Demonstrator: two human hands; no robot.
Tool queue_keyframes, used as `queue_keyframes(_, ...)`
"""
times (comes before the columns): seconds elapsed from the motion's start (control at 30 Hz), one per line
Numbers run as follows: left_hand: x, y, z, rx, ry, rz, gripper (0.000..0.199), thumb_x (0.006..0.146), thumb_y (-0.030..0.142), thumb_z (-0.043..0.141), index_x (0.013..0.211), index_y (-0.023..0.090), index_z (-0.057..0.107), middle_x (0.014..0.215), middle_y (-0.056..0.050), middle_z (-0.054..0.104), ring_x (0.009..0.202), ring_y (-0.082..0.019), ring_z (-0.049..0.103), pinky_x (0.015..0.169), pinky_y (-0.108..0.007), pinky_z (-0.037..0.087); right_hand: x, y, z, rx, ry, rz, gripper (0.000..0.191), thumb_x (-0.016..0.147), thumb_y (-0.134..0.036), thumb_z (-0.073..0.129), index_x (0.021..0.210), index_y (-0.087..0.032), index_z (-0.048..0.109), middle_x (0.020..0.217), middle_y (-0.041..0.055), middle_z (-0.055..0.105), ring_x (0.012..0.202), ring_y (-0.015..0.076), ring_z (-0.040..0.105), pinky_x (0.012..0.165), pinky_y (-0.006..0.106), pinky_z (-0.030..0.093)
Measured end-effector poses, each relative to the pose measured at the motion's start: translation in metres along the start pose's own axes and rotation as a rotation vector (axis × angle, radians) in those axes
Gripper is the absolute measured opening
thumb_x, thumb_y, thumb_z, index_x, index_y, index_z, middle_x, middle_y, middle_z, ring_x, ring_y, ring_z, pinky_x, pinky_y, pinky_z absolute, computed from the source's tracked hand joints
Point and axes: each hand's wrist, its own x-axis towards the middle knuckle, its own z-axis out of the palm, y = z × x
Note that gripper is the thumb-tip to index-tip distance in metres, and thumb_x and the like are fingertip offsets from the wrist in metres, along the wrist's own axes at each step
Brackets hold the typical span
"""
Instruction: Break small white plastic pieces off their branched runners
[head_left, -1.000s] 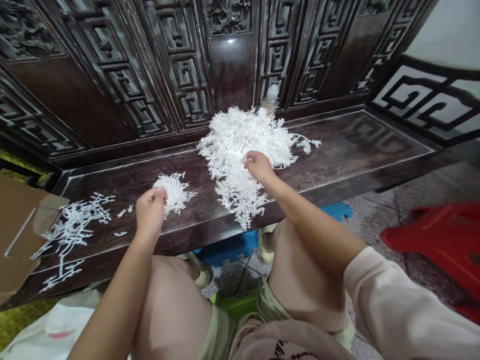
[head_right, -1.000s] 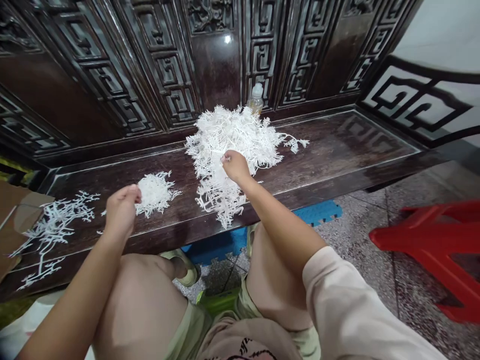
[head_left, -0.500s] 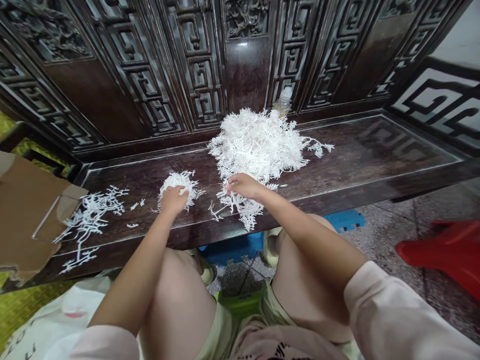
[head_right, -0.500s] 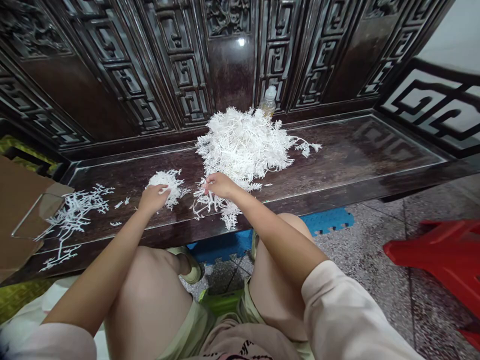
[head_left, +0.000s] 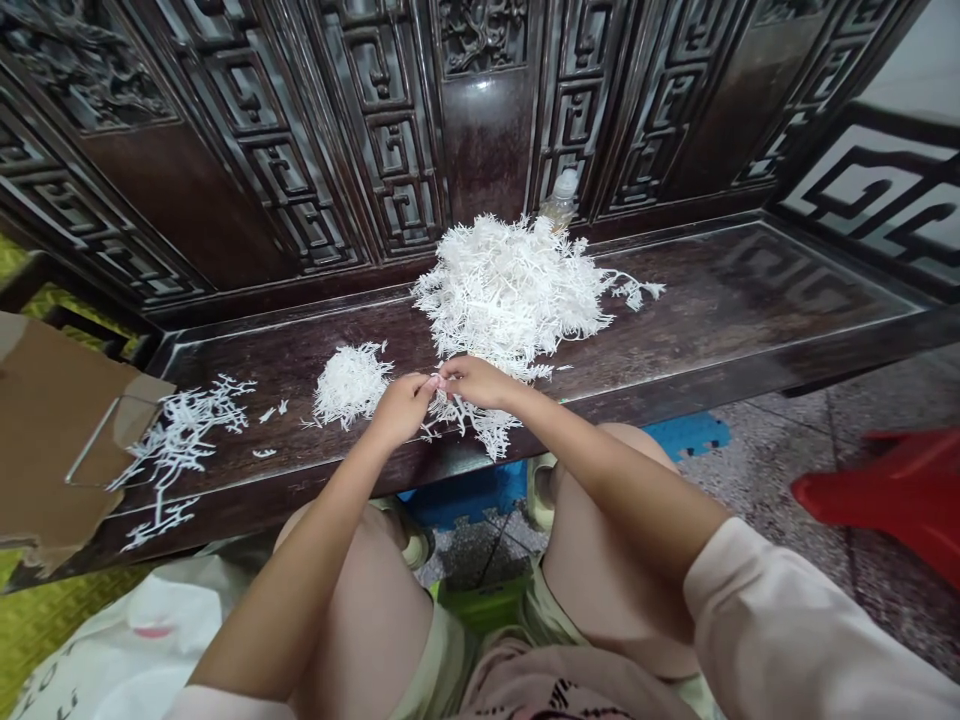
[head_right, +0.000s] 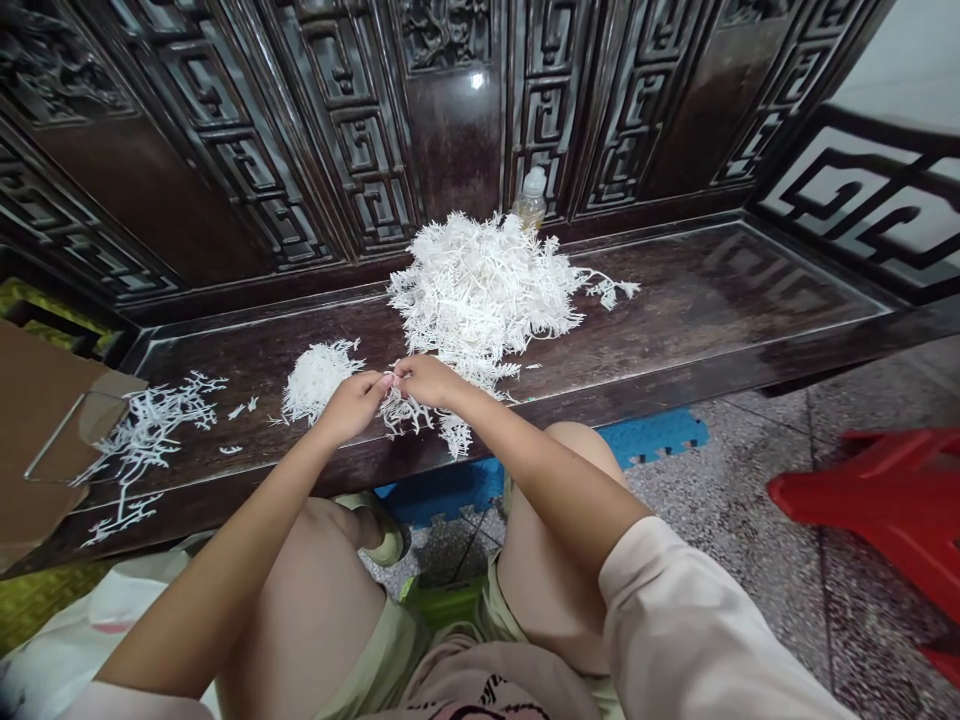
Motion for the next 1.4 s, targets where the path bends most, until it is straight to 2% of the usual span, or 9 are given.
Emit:
queue_keyframes(0.17,0.0,0.002,-0.007,0.037,0.013,0.079,0.032,0.081,0.033,0.033,0.062,0.017,0.053,0.067,-0.002,0.051,0.068,-0.015,0.048,0.065,-0.026,0.035,-0.001,-0.004,-0.004,-0.004,0.029,0.024,0.016,0.072,-0.026,0.044,0.066,-0.015,0.054,0.06,-0.0016,0.051,0.056,0.0083,0.043,0.056,0.022,0.03)
queue_keyframes(0.57,-0.001,0.011,-0.012,-0.038,0.006,0.125,0.031,0.078,0.032,0.034,0.052,0.018,0.043,0.058,0.0,0.046,0.061,-0.013,0.045,0.062,-0.025,0.036,-0.003,-0.013,0.007,-0.447,0.39,-0.052,0.014,0.069,-0.016,0.043,0.065,-0.019,0.056,0.073,0.0032,0.059,0.069,0.015,0.047,0.059,0.026,0.027)
queue_keyframes(0.63,-0.007,0.016,-0.014,-0.1,-0.034,0.149,0.033,0.079,0.035,0.034,0.053,0.018,0.043,0.058,-0.001,0.046,0.061,-0.013,0.045,0.063,-0.025,0.036,0.0,-0.009,0.001,-0.466,0.448,0.016,0.012,0.066,-0.014,0.044,0.065,-0.018,0.055,0.073,0.0045,0.058,0.068,0.0157,0.048,0.06,0.027,0.028)
queue_keyframes(0.7,-0.014,0.021,-0.018,-0.162,-0.084,0.171,0.036,0.08,0.039,0.033,0.054,0.017,0.045,0.06,-0.001,0.047,0.062,-0.013,0.045,0.064,-0.025,0.037,0.003,0.001,-0.013,-0.42,0.513,0.185,0.012,0.063,-0.011,0.044,0.064,-0.016,0.054,0.069,0.0057,0.057,0.063,0.0154,0.047,0.059,0.027,0.03)
queue_keyframes(0.8,-0.019,0.017,-0.023,-0.251,-0.033,0.108,0.038,0.079,0.044,0.034,0.058,0.017,0.049,0.061,-0.002,0.049,0.063,-0.013,0.046,0.065,-0.025,0.039,0.005,0.016,-0.035,-0.244,0.566,0.278,0.013,0.066,-0.014,0.041,0.069,-0.016,0.054,0.069,0.006,0.057,0.064,0.0161,0.048,0.057,0.026,0.032)
queue_keyframes(0.9,-0.014,0.0,-0.027,-0.354,0.055,0.002,0.035,0.078,0.045,0.038,0.076,0.016,0.058,0.068,-0.002,0.053,0.066,-0.013,0.048,0.066,-0.025,0.04,0.006,0.02,-0.038,-0.091,0.408,0.268,0.011,0.067,-0.017,0.041,0.065,-0.016,0.052,0.069,0.0054,0.057,0.065,0.0152,0.049,0.059,0.025,0.034)
queue_keyframes(1.0,-0.006,-0.022,-0.03,-0.385,0.073,-0.074,0.037,0.076,0.045,0.042,0.088,0.016,0.06,0.078,-0.004,0.058,0.068,-0.013,0.049,0.068,-0.026,0.042,0.007,0.015,-0.023,-0.051,0.276,0.217,0.014,0.07,-0.024,0.042,0.064,-0.016,0.051,0.067,0.0046,0.057,0.063,0.0139,0.048,0.059,0.025,0.034)
queue_keyframes(1.23,-0.005,-0.045,-0.038,-0.418,0.114,-0.177,0.037,0.071,0.044,0.049,0.09,0.014,0.06,0.094,-0.008,0.06,0.069,-0.013,0.05,0.069,-0.027,0.042,0.01,0.011,-0.01,-0.102,0.219,0.181,0.018,0.073,-0.029,0.041,0.065,-0.017,0.051,0.07,0.0037,0.058,0.065,0.014,0.05,0.059,0.024,0.034)
queue_keyframes(1.4,-0.003,-0.058,-0.041,-0.416,0.166,-0.227,0.042,0.07,0.042,0.05,0.1,0.013,0.057,0.086,-0.007,0.06,0.071,-0.014,0.053,0.067,-0.027,0.042,0.008,0.011,-0.012,-0.115,0.225,0.188,0.02,0.074,-0.03,0.041,0.068,-0.016,0.054,0.071,0.0047,0.059,0.064,0.0138,0.05,0.058,0.024,0.033)
